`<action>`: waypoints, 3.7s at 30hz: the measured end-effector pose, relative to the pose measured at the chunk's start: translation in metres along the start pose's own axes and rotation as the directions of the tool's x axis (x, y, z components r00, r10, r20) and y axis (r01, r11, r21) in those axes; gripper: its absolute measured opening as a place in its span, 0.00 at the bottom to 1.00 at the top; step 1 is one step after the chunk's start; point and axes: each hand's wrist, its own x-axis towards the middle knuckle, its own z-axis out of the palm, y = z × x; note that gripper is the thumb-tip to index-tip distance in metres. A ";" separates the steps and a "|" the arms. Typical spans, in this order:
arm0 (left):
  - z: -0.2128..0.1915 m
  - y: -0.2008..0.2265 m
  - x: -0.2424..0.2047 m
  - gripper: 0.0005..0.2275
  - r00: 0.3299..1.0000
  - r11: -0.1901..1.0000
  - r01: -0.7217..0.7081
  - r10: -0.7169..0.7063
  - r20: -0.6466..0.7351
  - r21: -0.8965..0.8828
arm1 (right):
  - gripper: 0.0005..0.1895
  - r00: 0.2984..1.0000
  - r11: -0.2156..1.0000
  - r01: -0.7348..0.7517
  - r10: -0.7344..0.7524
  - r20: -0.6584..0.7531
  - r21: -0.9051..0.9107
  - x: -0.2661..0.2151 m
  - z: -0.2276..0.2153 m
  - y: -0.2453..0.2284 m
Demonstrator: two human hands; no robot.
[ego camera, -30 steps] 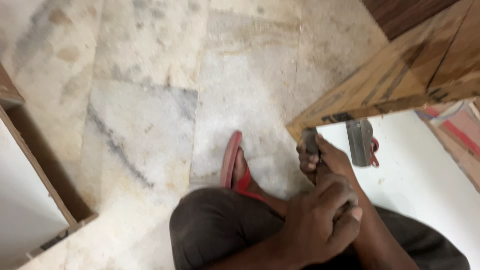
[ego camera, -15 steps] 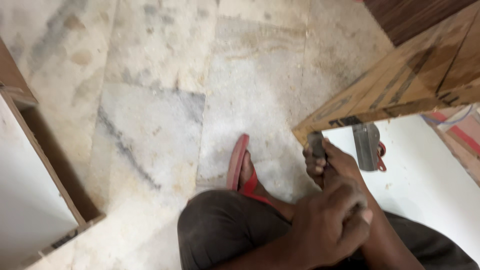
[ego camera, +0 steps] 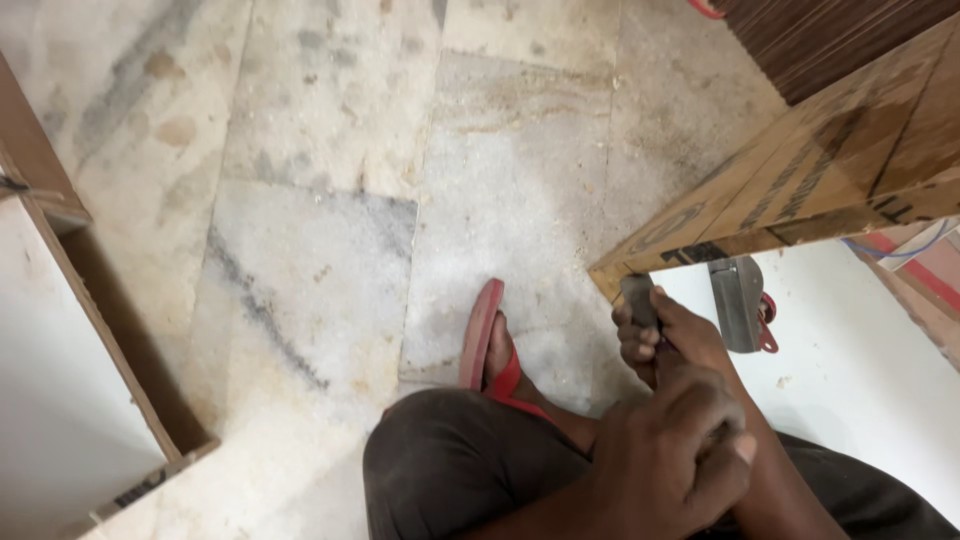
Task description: The person sits on the floor and uses a chisel and a hand plane to trim and smooth the edge of a wooden frame attached to a white cabinet. They alternate between scraping with the chisel and planing the surface, then wipe away wood shavings.
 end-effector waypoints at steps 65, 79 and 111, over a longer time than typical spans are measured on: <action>0.000 -0.001 -0.015 0.09 0.997 0.996 -0.060 0.057 0.043 0.064 | 0.22 0.991 0.999 0.036 -0.037 0.132 0.008 -0.001 -0.012 0.012; 0.000 0.002 -0.009 0.08 0.998 0.988 -0.048 0.043 0.037 0.146 | 0.13 0.990 0.992 0.076 -0.088 0.112 0.101 0.006 -0.011 0.011; 0.031 -0.090 -0.002 0.10 0.922 0.821 0.371 -0.381 0.068 -0.434 | 0.26 0.966 0.963 0.256 -0.253 0.044 -0.088 -0.040 -0.127 0.014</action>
